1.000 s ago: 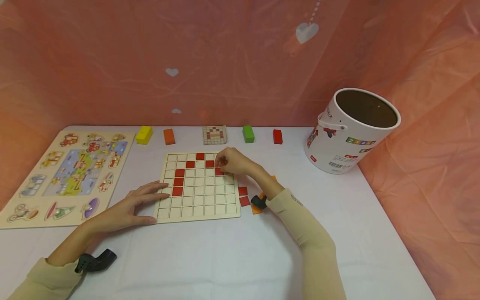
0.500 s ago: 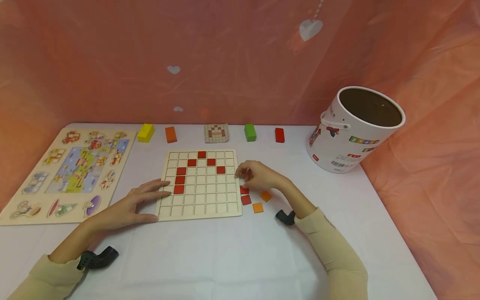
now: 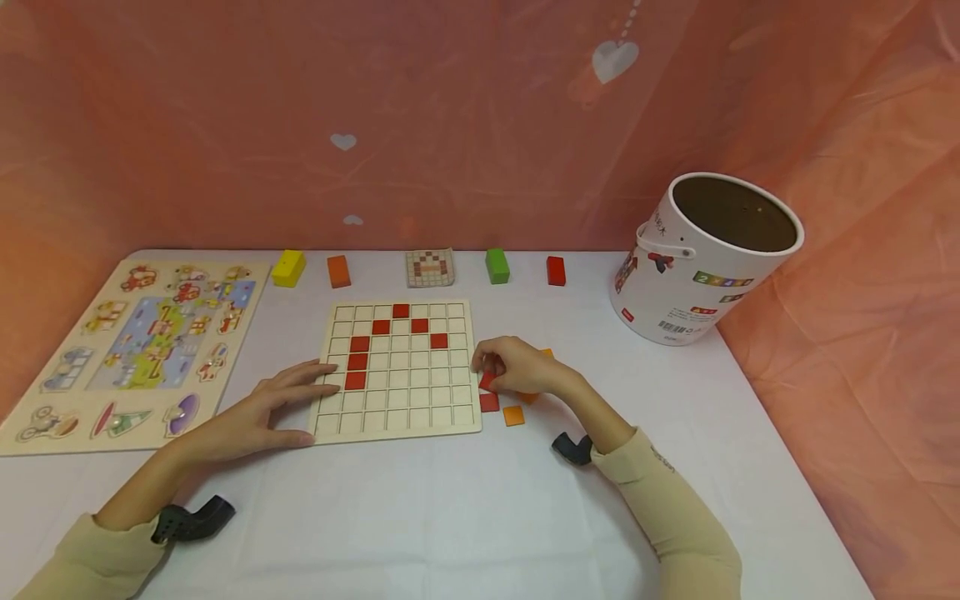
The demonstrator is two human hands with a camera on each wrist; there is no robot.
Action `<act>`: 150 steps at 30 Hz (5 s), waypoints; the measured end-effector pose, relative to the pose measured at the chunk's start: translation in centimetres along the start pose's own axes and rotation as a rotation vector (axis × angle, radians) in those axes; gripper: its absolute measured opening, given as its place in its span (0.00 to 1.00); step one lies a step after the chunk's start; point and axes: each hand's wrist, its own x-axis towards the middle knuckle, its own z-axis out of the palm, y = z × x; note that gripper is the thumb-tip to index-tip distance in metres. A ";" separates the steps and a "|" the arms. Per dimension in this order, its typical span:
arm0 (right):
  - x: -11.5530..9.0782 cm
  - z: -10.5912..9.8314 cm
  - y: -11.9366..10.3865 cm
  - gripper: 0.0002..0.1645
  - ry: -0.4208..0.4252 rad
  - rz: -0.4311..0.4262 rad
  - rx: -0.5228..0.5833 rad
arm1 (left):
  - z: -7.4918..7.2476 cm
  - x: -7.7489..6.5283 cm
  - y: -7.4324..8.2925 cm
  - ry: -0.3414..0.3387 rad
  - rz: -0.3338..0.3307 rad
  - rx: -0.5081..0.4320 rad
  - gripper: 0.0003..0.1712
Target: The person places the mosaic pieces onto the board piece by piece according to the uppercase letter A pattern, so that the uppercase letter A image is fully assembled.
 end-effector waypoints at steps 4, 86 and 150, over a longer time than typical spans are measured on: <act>0.6 -0.2 0.0 0.09 0.013 -0.024 -0.001 | 0.0 0.0 -0.1 0.000 -0.003 -0.001 0.38; -1.3 0.9 -1.2 0.06 0.019 -0.066 0.017 | 0.0 0.1 -0.2 0.000 0.003 0.007 0.38; -2.2 3.0 -3.2 0.45 -0.069 -0.024 -0.238 | 0.0 0.0 -0.1 -0.008 -0.013 0.001 0.38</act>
